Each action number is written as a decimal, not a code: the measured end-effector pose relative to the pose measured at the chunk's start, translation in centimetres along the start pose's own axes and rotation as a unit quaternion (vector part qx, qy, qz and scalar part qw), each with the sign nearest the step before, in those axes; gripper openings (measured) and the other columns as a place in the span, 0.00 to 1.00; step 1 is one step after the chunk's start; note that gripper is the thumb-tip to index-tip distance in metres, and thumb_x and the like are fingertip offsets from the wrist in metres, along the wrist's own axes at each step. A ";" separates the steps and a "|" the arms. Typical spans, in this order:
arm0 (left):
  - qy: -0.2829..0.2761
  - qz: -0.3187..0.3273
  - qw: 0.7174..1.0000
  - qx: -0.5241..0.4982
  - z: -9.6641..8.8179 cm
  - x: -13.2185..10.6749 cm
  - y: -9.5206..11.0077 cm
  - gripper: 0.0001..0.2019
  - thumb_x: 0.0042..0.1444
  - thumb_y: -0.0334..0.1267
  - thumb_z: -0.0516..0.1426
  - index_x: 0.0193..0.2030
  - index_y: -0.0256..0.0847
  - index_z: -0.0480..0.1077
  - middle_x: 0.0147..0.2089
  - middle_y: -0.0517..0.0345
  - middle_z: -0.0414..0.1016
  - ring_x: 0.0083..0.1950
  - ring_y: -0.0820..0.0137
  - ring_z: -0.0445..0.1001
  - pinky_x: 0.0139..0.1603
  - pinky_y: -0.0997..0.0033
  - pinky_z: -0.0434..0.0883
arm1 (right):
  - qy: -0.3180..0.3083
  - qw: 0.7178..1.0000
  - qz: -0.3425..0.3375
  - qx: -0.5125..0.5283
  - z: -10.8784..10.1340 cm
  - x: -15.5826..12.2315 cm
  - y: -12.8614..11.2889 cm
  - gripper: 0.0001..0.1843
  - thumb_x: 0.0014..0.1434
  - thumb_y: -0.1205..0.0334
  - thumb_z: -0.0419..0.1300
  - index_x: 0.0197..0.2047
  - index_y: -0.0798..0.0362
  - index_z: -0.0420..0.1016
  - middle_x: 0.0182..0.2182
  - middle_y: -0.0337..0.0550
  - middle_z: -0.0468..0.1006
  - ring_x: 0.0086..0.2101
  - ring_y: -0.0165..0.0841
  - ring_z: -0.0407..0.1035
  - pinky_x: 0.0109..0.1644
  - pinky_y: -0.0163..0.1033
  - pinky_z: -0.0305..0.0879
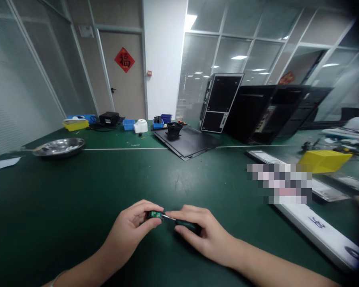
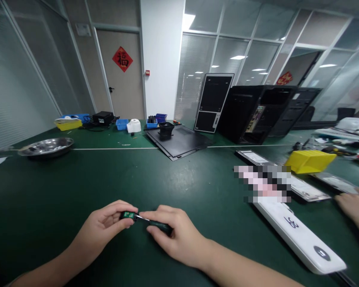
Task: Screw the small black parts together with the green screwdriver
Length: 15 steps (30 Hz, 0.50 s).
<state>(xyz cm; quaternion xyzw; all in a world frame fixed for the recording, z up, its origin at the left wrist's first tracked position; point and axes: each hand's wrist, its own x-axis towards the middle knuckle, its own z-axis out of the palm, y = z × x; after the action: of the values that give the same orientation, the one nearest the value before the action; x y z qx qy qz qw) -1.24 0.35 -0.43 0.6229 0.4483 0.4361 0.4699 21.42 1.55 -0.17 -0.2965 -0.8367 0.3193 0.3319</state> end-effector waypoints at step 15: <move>-0.013 -0.034 0.999 -0.035 0.0 0.2 0.0 0.07 0.50 0.33 0.64 0.37 0.42 0.81 0.36 0.55 0.77 0.39 0.64 0.77 0.41 0.67 0.75 | 0.006 1.000 0.006 0.006 0.1 0.0 -0.4 0.19 0.62 0.67 0.57 0.55 0.49 0.77 0.30 0.42 0.76 0.29 0.31 0.68 0.34 0.35 0.64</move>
<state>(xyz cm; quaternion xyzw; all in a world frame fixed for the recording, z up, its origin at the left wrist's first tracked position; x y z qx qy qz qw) -1.20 0.58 -0.35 0.5959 0.4476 0.4271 0.5120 21.26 1.29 0.06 -0.3019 -0.8309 0.3243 0.3367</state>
